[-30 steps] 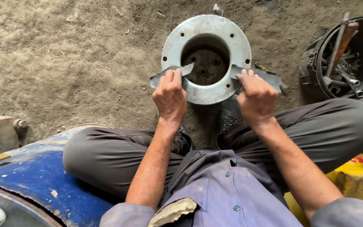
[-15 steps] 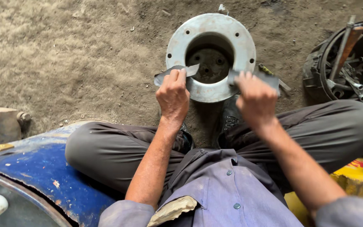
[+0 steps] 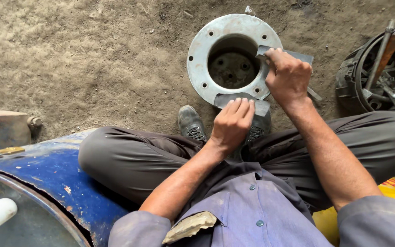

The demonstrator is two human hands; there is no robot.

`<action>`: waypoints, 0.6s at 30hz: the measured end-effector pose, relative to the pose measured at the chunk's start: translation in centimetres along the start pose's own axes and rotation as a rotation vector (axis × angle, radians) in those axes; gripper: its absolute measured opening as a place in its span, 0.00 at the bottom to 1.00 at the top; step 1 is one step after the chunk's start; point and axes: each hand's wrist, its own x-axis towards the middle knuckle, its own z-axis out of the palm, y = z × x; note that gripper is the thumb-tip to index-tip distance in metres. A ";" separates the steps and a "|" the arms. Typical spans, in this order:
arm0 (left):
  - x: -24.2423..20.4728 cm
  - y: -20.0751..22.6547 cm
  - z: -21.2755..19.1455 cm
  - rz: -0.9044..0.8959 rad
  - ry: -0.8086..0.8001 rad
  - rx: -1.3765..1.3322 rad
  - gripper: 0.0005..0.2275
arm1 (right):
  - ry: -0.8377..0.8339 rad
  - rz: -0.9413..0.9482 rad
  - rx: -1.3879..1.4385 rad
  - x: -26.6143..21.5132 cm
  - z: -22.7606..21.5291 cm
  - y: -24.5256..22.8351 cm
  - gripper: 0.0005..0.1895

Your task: The person sands the surface and inside of a large cylindrical metal part with pieces of sandpaper by hand.

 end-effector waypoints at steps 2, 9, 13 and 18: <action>0.3 -0.6 -0.2 -0.030 -0.045 -0.055 0.06 | -0.062 0.026 0.005 0.2 -0.7 -0.4 0.07; 0.0 -5.6 -0.5 -0.367 -0.119 0.157 0.05 | -0.094 -0.051 0.053 -4.4 -4.1 -5.1 0.06; 0.2 -5.3 0.5 -0.376 -0.120 0.147 0.04 | -0.040 -0.216 0.050 -4.6 -4.5 -5.5 0.11; 0.3 -4.8 0.2 -0.391 -0.088 0.120 0.05 | -0.064 -0.123 0.036 -1.9 -2.9 -3.9 0.09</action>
